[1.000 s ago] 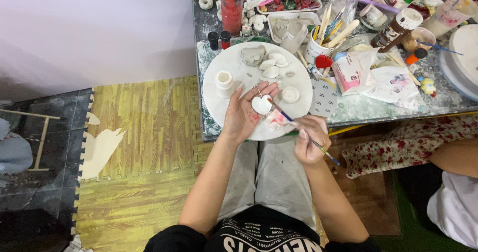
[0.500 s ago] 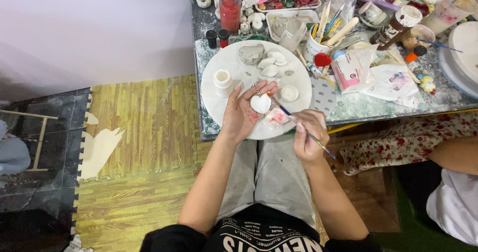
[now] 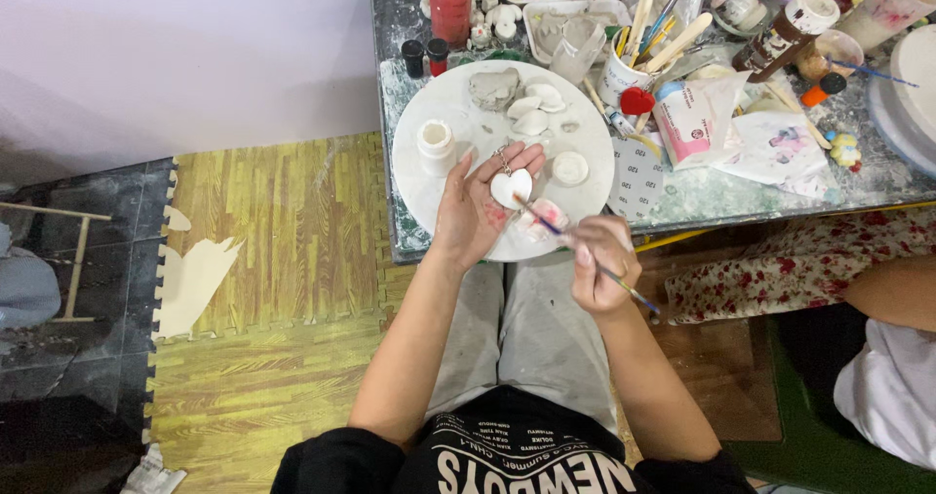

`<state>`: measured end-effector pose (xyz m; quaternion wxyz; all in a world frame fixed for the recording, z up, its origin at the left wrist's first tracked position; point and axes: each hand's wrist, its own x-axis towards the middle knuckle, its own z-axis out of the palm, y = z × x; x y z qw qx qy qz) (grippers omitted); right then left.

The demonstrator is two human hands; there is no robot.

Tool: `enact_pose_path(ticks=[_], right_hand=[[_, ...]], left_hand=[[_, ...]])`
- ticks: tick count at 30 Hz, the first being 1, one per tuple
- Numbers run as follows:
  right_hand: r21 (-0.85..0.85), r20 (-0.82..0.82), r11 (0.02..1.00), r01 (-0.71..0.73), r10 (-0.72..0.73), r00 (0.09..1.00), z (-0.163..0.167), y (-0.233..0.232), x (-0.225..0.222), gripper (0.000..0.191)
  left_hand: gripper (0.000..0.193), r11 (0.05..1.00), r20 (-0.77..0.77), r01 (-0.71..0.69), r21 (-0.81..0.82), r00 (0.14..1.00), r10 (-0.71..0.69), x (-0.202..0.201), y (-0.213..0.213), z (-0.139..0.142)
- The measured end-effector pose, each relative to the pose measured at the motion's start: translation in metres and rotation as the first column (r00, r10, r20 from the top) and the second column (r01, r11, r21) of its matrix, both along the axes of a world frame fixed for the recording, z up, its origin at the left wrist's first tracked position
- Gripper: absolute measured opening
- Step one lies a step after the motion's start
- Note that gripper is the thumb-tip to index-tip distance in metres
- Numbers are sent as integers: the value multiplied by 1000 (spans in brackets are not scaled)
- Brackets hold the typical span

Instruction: The person smooths a small white heart-shaped clay ornament with a sanding block, then uses a paintbrush to apply white paint to its surface. The ornament is held in the left hand while the right hand manipulates the tools.

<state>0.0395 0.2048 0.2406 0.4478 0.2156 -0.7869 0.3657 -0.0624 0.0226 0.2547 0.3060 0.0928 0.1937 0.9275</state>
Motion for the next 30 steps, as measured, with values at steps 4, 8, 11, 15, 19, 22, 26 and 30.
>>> enact_pose_path(ticks=[4, 8, 11, 15, 19, 22, 26, 30], right_hand=[[-85, -50, 996, 9, -13, 999, -7, 1, 3, 21], [-42, 18, 995, 89, -88, 996, -9, 5, 1, 23], [-2, -33, 1000, 15, -15, 999, -9, 4, 2, 21], [-59, -1, 998, 11, -11, 1000, -11, 2, 8, 21], [-67, 2, 993, 96, -96, 995, -13, 4, 6, 26], [-25, -5, 996, 82, -82, 997, -14, 4, 7, 29], [-50, 7, 998, 37, -37, 999, -11, -1, 14, 29], [-109, -35, 993, 42, -46, 998, -5, 2, 8, 25]], left_hand=[[72, 1000, -13, 4, -8, 1000, -4, 0, -1, -2], [71, 1000, 7, 6, 5, 1000, -6, 1, -1, -2], [71, 1000, 0, 0, 6, 1000, 0, 1, -1, -1], [71, 1000, -7, 5, 10, 1000, -5, 1, 0, 0], [71, 1000, 4, 1, -2, 1000, -1, 4, 0, 0], [70, 1000, 2, -6, -8, 1000, 6, 5, 0, 1], [70, 1000, -9, 1, -15, 1000, -2, 4, -1, 1], [70, 1000, -7, 5, -7, 1000, -5, 4, 0, 0]])
